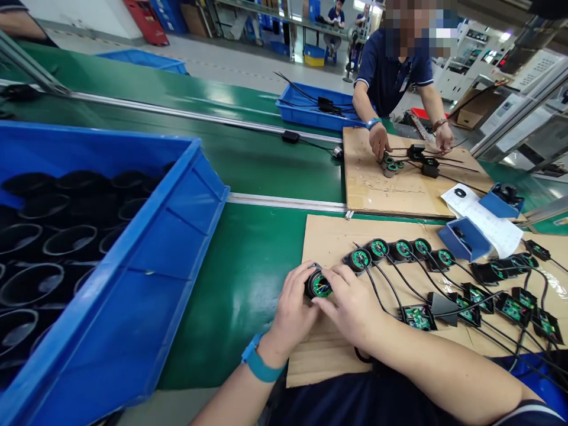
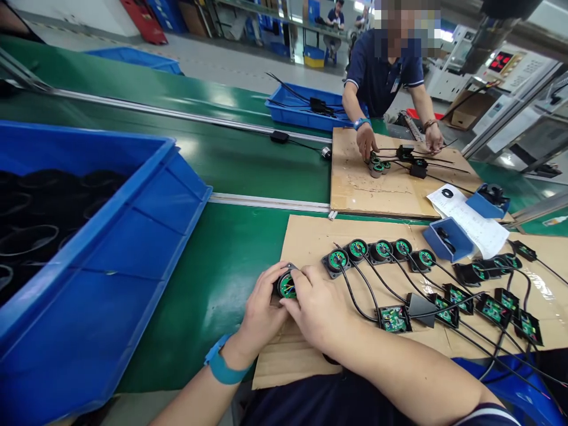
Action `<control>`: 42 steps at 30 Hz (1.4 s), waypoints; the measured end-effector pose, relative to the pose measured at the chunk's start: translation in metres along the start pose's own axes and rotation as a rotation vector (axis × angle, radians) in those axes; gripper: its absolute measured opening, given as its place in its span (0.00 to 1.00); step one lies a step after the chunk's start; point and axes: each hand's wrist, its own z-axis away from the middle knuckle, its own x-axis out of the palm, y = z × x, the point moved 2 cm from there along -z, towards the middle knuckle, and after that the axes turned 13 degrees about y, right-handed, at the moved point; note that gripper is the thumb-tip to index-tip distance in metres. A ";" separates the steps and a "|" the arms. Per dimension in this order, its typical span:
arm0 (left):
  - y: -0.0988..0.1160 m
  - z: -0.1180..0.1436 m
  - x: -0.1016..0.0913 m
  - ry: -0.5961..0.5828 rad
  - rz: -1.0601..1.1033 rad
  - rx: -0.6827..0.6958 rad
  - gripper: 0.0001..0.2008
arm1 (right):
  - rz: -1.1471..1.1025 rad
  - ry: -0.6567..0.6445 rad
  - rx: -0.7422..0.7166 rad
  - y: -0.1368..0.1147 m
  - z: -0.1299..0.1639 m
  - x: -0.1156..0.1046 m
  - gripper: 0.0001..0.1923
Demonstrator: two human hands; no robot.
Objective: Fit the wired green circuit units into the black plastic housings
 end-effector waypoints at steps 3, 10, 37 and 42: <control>-0.003 0.000 0.001 0.005 0.006 -0.004 0.31 | 0.078 -0.029 0.026 -0.001 -0.003 0.000 0.28; -0.005 -0.001 0.004 -0.028 0.030 -0.011 0.28 | 0.114 -0.094 0.154 -0.006 -0.011 -0.003 0.25; -0.007 -0.005 0.007 0.104 -0.077 -0.034 0.25 | -1.016 0.149 0.813 0.049 -0.011 -0.051 0.34; -0.008 -0.003 0.009 0.068 -0.085 -0.001 0.25 | -1.002 0.026 0.802 0.045 0.001 -0.032 0.31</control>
